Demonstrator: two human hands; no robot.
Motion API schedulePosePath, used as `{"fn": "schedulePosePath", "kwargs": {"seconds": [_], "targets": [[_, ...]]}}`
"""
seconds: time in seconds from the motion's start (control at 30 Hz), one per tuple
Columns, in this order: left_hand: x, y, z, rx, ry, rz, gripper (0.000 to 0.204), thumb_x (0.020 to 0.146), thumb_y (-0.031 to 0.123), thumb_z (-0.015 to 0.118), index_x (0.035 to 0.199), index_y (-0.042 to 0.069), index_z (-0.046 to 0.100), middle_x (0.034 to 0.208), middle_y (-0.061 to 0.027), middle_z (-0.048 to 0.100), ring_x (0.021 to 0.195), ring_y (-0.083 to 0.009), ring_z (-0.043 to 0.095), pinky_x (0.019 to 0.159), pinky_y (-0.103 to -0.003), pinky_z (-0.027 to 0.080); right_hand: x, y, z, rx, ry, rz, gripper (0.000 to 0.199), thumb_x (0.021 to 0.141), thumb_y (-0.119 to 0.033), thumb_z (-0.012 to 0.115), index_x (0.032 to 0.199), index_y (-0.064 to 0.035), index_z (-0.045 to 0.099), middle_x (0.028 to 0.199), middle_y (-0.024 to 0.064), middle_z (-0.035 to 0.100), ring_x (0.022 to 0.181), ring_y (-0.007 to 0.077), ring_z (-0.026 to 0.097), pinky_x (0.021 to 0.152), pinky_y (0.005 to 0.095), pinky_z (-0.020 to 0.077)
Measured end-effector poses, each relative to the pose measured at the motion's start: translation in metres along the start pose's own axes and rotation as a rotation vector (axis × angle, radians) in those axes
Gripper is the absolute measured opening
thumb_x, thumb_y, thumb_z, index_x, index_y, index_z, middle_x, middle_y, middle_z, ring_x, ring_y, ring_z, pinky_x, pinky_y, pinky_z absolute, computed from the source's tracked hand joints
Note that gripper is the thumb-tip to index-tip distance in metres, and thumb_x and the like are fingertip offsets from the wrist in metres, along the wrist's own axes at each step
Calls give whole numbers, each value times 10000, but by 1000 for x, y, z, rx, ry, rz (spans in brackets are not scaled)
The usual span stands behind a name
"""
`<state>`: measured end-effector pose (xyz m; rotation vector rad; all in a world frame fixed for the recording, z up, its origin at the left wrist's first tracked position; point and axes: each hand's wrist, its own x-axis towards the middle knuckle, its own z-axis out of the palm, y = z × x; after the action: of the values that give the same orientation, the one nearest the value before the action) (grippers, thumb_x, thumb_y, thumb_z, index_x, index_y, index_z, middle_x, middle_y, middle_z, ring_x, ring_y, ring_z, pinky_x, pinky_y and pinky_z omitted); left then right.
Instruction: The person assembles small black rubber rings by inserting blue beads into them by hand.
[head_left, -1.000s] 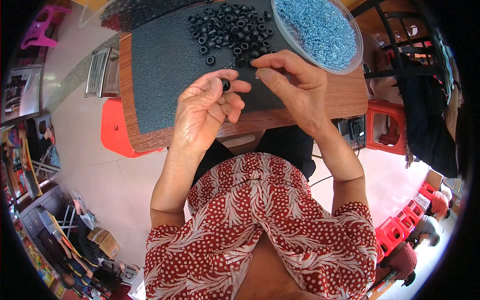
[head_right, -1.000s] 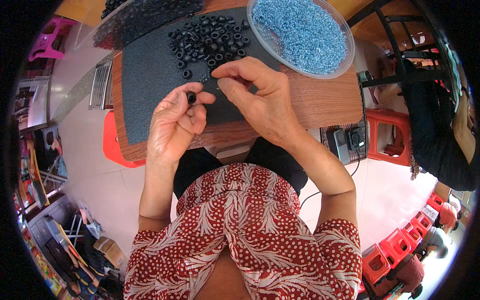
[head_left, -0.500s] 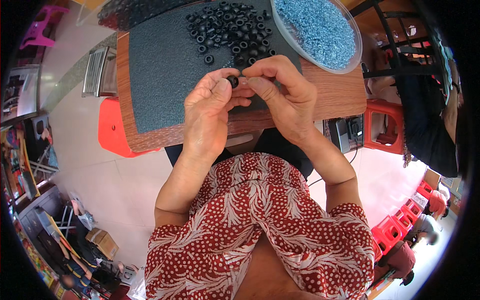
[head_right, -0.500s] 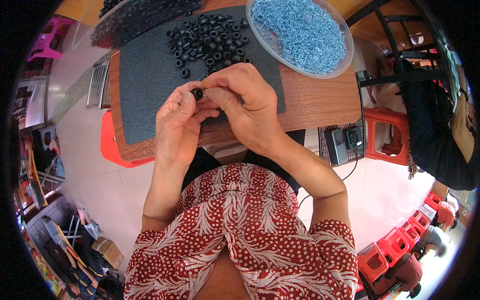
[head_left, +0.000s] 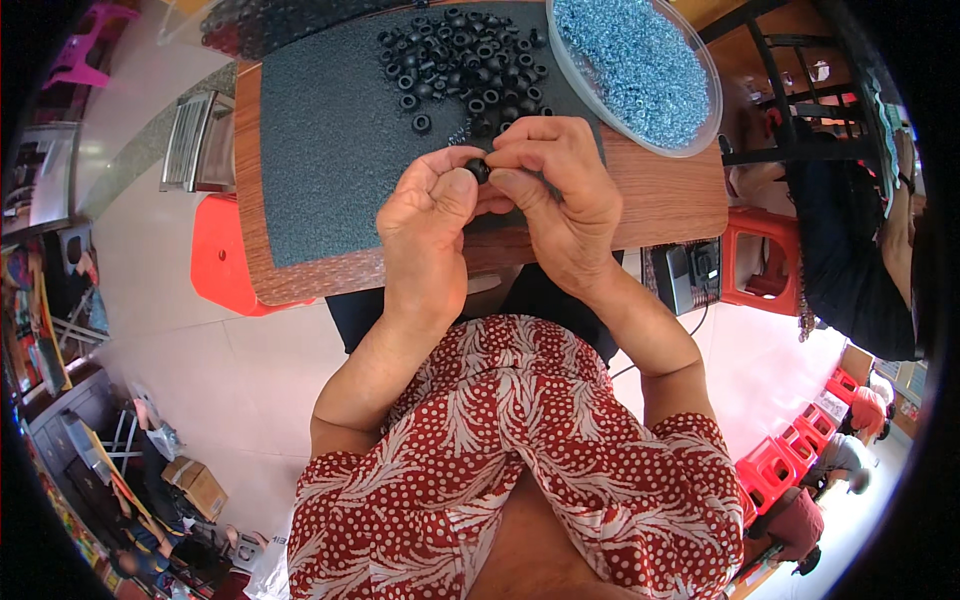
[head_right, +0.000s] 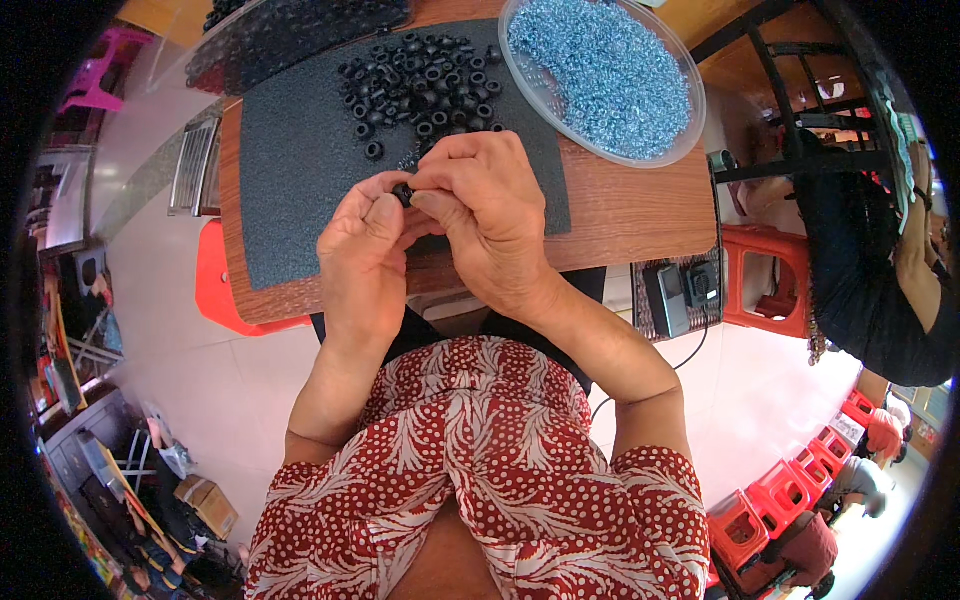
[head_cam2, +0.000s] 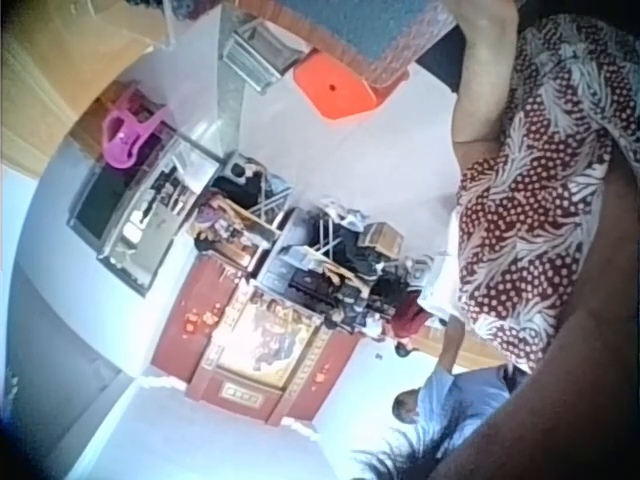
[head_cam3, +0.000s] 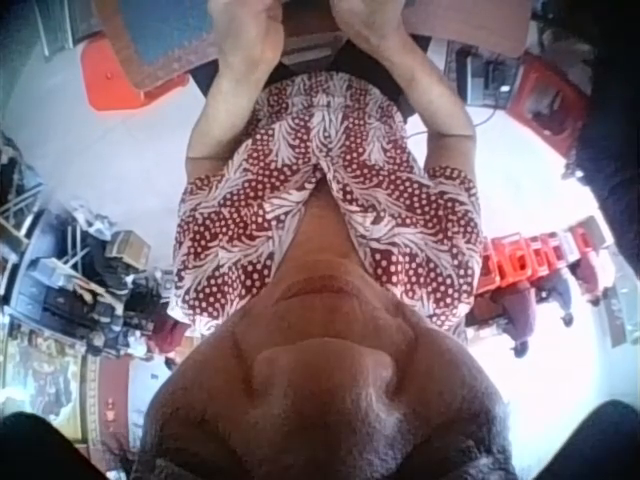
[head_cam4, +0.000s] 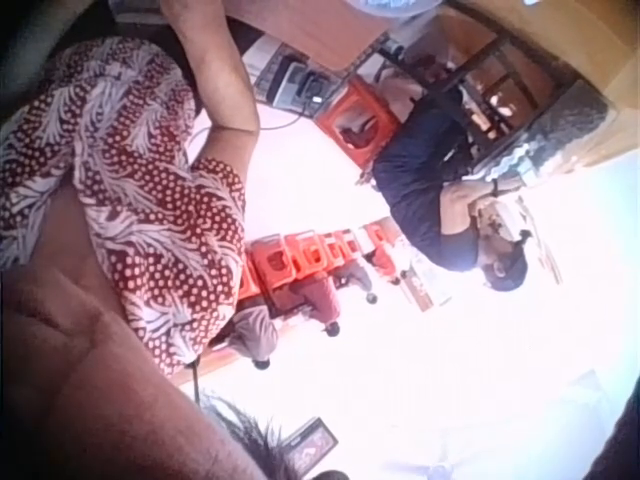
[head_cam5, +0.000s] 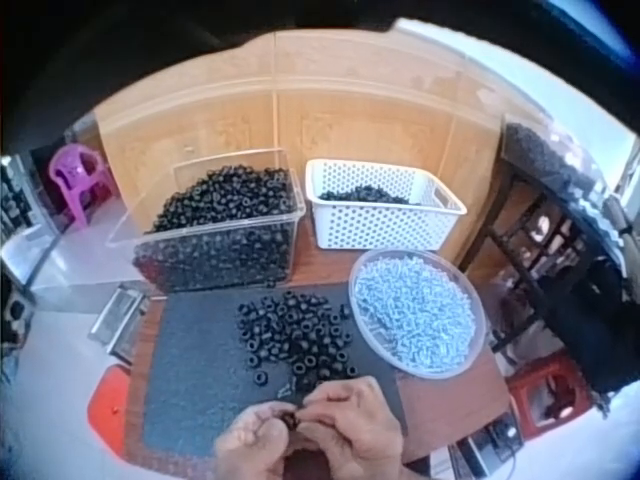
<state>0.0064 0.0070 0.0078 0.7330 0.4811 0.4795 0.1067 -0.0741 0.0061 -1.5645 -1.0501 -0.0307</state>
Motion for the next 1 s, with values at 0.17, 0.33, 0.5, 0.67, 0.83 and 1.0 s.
{"fn": "schedulePosePath", "kwargs": {"seconds": [0.17, 0.33, 0.5, 0.67, 0.83, 1.0], "targets": [[-2, -4, -5, 107, 13, 40, 256, 920, 118, 507, 1107, -52, 469, 930, -88, 593, 853, -139, 592, 786, -273, 484, 0, -1, -2, -59, -50, -27, 167, 683, 32, 651, 833, -36, 629, 884, 83, 590, 836, 242, 515, 710, 319, 429], [-4, -4, 1, -106, 41, -23, 258, 917, 115, 514, 1111, -49, 471, 946, -83, 597, 854, -134, 592, 802, -262, 481, -7, -1, 5, -145, -47, -118, 230, 680, 36, 642, 901, -26, 633, 937, 100, 587, 847, 262, 515, 701, 326, 432], [-5, -8, -5, -137, 69, -29, 243, 918, 101, 511, 1107, -49, 478, 947, -89, 606, 844, -128, 597, 789, -261, 487, -15, -7, 7, -346, -89, -216, 301, 714, 54, 624, 1011, 13, 617, 1062, 143, 576, 926, 282, 505, 766, 335, 449], [-7, -4, -10, -49, 41, -55, 222, 906, 92, 528, 1083, -41, 516, 921, -84, 626, 792, -127, 605, 750, -249, 490, -10, -6, 4, -258, -166, -159, 307, 717, 35, 615, 1023, 11, 607, 1067, 133, 576, 915, 280, 512, 774, 348, 436], [1, -2, -21, -119, -21, -67, 194, 895, 86, 543, 1048, -33, 547, 911, -95, 626, 762, -140, 607, 698, -252, 485, -2, -6, 2, -146, -82, -84, 275, 724, 18, 623, 998, -1, 608, 1036, 121, 581, 893, 276, 512, 746, 340, 434], [1, -3, -19, -164, 4, -56, 204, 888, 81, 554, 1052, -39, 549, 901, -94, 618, 763, -145, 597, 709, -264, 490, -8, -4, 6, -361, -118, -271, 379, 584, -17, 614, 963, -3, 621, 1034, 127, 571, 879, 284, 507, 726, 362, 410]]}}
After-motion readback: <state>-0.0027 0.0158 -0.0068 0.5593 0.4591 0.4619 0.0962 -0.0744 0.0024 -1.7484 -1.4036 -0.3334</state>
